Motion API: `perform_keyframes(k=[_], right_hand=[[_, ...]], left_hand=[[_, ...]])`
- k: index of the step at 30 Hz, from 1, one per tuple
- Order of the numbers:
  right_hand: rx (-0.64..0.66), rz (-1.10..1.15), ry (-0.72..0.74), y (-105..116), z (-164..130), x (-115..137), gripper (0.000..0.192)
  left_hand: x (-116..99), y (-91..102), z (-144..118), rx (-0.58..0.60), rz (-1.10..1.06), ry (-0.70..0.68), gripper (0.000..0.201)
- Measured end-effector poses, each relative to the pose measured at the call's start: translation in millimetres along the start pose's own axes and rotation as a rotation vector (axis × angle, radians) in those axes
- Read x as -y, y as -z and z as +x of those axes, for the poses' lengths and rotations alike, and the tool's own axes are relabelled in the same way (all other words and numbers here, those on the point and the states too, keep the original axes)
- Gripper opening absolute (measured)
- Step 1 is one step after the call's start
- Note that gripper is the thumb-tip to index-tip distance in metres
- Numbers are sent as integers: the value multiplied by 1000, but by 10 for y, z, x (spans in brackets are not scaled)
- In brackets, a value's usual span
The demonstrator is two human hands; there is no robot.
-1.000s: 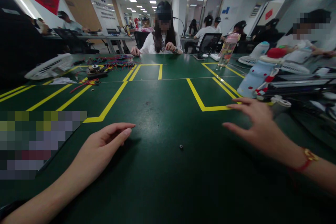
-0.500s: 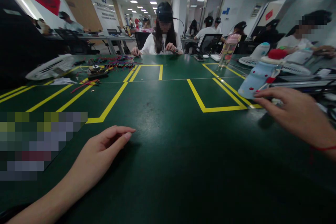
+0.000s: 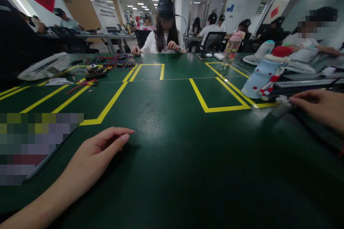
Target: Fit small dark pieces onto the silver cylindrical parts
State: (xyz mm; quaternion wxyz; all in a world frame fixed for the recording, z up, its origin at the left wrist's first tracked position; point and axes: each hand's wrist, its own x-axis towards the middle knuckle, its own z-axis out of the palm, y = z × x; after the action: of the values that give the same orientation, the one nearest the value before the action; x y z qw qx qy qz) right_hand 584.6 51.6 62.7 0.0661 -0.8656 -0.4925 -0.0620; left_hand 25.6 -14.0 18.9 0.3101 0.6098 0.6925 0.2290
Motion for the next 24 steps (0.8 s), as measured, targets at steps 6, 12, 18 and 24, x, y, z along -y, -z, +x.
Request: perform_keyframes(k=[6, 12, 18, 24], right_hand=[[60, 133, -39, 26, -62, 90, 43], [37, 117, -103, 49, -67, 88, 37], [80, 169, -5, 20, -6, -50, 48], [-21, 61, 108, -61, -92, 45, 50]], left_hand=[[-17, -13, 2, 1, -12, 7, 47], [3, -18, 18, -3, -25, 2, 47], [3, -6, 1, 8, -4, -12, 47], [16, -19, 21, -16, -1, -23, 46]])
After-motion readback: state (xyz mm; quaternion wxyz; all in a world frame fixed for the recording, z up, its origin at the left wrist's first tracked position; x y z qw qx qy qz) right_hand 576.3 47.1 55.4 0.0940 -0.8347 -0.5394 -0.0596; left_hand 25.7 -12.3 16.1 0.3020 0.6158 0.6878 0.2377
